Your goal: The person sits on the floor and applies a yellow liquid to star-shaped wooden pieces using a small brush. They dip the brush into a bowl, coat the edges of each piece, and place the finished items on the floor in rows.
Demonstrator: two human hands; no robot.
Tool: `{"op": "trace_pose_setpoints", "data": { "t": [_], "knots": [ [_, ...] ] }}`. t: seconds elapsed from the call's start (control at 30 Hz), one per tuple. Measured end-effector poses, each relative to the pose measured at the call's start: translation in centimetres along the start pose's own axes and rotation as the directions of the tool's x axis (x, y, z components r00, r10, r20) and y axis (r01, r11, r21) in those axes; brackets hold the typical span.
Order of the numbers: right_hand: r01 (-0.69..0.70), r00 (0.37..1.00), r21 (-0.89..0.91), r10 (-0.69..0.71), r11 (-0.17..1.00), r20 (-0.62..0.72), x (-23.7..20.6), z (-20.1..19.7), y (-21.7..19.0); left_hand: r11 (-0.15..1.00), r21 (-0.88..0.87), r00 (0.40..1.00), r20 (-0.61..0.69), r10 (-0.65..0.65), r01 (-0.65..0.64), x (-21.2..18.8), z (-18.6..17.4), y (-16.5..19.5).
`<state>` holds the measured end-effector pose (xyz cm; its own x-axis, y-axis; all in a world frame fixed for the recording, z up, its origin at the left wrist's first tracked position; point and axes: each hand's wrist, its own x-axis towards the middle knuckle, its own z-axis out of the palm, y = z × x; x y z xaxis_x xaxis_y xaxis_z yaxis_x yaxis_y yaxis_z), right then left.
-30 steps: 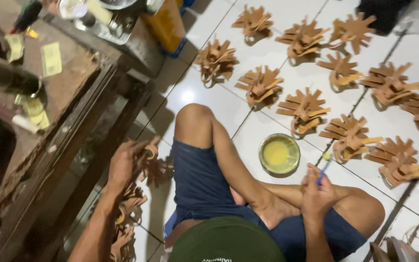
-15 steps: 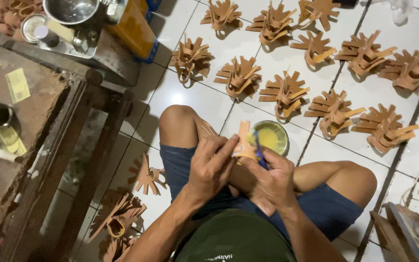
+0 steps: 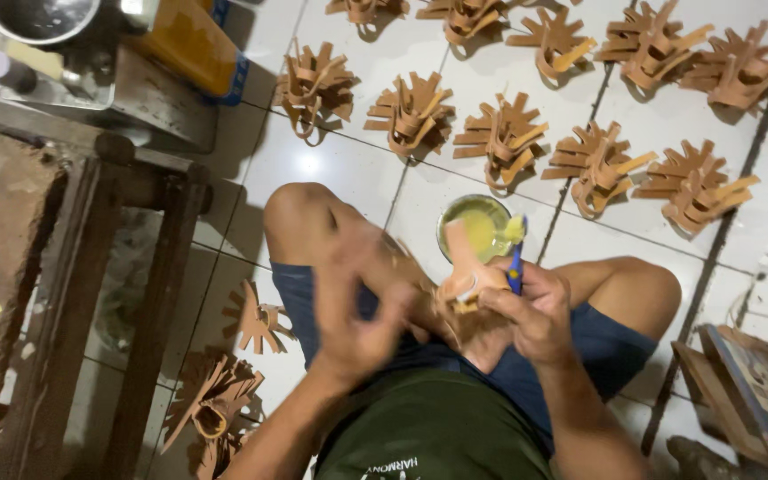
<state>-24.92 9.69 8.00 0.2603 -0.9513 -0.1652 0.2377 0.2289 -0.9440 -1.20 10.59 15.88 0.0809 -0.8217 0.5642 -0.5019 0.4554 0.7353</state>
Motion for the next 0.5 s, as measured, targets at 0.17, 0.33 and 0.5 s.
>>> {"op": "trace_pose_setpoints", "data": {
  "t": [0.17,0.33,0.5],
  "knots": [
    [-0.202,0.946,-0.111,0.223,0.973,0.234,1.0,0.0,-2.3,0.273,-0.419,0.500,0.743,-0.445,0.866,-0.4,-0.8,-3.7],
    [0.213,0.968,-0.534,-0.252,0.818,-0.001,1.8,3.3,-2.6,0.029,-0.606,0.482,0.602,-0.637,0.795,-3.6,1.5,-4.7],
    [0.605,0.694,-0.767,-0.612,0.212,0.379,2.1,4.7,-2.7,0.012,-0.762,0.558,0.464,-0.688,0.648,-3.6,2.1,-3.8]
  ]
}}
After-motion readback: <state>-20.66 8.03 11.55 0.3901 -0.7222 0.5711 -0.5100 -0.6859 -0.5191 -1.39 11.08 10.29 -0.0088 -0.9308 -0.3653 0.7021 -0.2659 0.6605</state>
